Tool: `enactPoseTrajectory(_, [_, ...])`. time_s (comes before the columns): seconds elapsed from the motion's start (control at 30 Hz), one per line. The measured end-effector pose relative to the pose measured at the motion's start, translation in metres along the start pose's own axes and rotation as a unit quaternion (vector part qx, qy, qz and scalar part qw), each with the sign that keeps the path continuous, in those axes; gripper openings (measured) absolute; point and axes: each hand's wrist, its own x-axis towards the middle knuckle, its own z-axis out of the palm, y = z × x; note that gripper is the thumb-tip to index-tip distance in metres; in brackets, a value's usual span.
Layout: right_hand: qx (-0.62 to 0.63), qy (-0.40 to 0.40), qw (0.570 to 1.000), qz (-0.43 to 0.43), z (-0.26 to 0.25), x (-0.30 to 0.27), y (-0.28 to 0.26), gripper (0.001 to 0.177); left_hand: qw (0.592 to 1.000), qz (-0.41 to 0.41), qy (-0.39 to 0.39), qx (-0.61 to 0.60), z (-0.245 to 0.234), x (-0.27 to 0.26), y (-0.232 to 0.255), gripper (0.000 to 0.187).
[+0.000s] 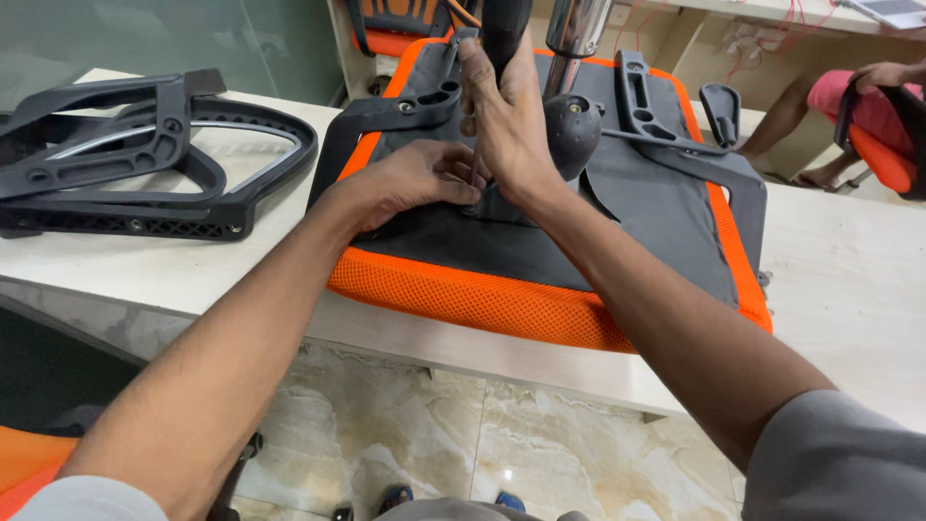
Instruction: The person attaches a black plastic bracket to the underside of an orange office chair seat using a screwdriver and screws. They then place the seat onto a metal chair base and secure it with additional screws and washers.
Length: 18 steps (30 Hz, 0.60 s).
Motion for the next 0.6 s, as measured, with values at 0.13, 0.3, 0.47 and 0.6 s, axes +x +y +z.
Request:
enactPoseTrajectory(0.13, [-0.044, 0.033, 0.997, -0.049, 0.010, -0.002, -0.011, 0.032, 0.971, -0.001, 0.101, 0.219, 0.018, 0.012, 0.006, 0.026])
enactPoseTrajectory(0.3, [-0.081, 0.039, 0.996, 0.006, 0.009, -0.004, -0.021, 0.033, 0.939, 0.044, 0.175, 0.292, 0.021, 0.013, -0.001, 0.034])
enactPoseTrajectory(0.47, [-0.106, 0.023, 0.994, -0.007, 0.010, -0.004, -0.019, 0.033, 0.945, 0.055, 0.191, 0.261, 0.022, 0.007, -0.002, 0.033])
enactPoseTrajectory(0.6, [0.024, -0.038, 0.999, -0.010, 0.001, 0.010, -0.017, 0.035, 0.944, 0.014, 0.166, 0.285, 0.024, -0.001, 0.009, 0.023])
